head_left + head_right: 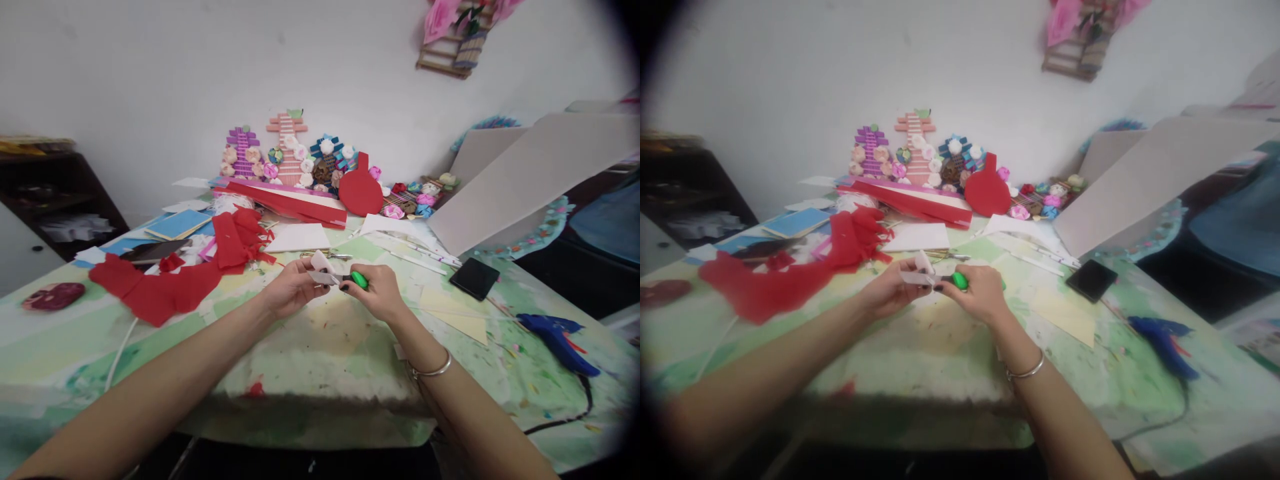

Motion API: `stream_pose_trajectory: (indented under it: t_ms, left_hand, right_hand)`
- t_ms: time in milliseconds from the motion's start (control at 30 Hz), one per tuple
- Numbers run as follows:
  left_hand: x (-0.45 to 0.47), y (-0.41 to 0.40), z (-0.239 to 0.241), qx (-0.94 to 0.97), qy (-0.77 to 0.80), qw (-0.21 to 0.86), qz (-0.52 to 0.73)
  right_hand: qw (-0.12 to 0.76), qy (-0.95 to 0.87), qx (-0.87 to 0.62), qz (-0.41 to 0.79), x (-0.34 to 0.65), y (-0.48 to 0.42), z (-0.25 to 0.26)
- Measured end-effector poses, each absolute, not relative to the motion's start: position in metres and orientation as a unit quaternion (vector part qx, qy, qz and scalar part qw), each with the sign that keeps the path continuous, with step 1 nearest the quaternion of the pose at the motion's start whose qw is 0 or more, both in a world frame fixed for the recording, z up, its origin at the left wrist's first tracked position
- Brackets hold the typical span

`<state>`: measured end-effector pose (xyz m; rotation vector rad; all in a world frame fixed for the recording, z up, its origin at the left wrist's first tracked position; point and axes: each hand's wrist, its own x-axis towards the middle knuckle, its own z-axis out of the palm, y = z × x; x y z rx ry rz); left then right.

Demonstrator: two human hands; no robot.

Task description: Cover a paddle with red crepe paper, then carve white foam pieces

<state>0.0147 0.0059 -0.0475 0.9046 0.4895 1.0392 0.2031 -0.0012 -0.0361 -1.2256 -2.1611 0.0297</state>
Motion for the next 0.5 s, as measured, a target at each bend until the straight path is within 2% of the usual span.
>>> stream_pose_trajectory:
  t_ms: [500]
  left_hand:
    - [0.0157, 0.0047, -0.0434, 0.426, 0.225, 0.735, 0.477]
  right_hand:
    - [0.316, -0.811, -0.492, 0.000, 0.2016, -0.0030, -0.0344]
